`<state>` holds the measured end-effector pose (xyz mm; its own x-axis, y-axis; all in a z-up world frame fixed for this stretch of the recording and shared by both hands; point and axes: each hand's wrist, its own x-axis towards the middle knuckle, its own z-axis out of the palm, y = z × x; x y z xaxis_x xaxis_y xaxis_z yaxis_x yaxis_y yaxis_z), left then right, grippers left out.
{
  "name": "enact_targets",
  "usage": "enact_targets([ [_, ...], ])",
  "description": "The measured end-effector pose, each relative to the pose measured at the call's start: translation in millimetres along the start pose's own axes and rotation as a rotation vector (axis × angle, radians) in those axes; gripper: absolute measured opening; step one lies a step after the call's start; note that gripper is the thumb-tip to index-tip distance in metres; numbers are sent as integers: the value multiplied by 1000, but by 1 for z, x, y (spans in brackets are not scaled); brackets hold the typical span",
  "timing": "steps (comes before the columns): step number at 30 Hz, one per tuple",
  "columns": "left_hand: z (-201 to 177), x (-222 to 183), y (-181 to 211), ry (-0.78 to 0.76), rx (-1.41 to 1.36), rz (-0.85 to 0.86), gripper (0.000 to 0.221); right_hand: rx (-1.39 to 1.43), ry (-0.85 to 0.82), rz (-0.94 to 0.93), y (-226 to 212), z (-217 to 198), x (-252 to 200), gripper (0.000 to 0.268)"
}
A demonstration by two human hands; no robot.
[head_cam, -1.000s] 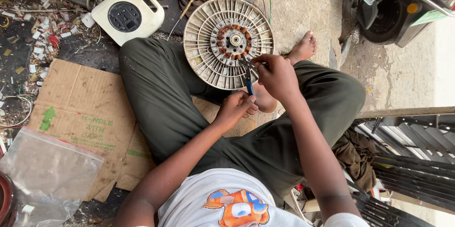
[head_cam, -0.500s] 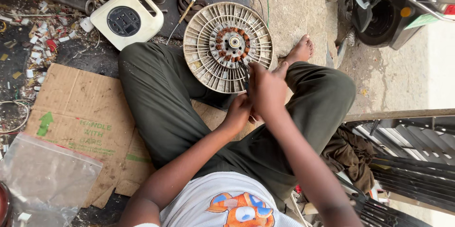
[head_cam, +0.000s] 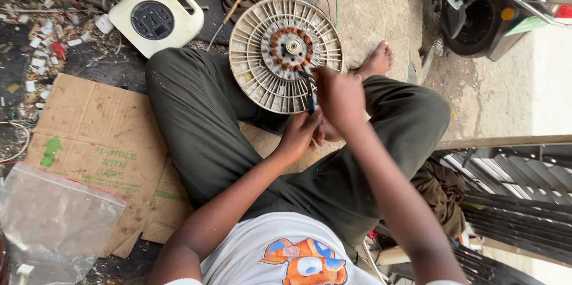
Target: The person is sitting on the floor and using pliers to remove copper wire coils from a fan motor stator. They systematically pull and cut the wires from the slots of the stator.
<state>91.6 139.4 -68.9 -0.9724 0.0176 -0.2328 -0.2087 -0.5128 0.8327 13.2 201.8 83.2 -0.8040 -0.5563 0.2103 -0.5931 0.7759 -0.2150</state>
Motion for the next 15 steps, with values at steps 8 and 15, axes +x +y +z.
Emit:
enact_targets([
  [8,-6,-10,9,-20,-38,32,36,-10,53,-15,1,26,-32,31],
  [15,-7,-16,23,68,-124,60,32,922,-578,553,40,0,5,31],
])
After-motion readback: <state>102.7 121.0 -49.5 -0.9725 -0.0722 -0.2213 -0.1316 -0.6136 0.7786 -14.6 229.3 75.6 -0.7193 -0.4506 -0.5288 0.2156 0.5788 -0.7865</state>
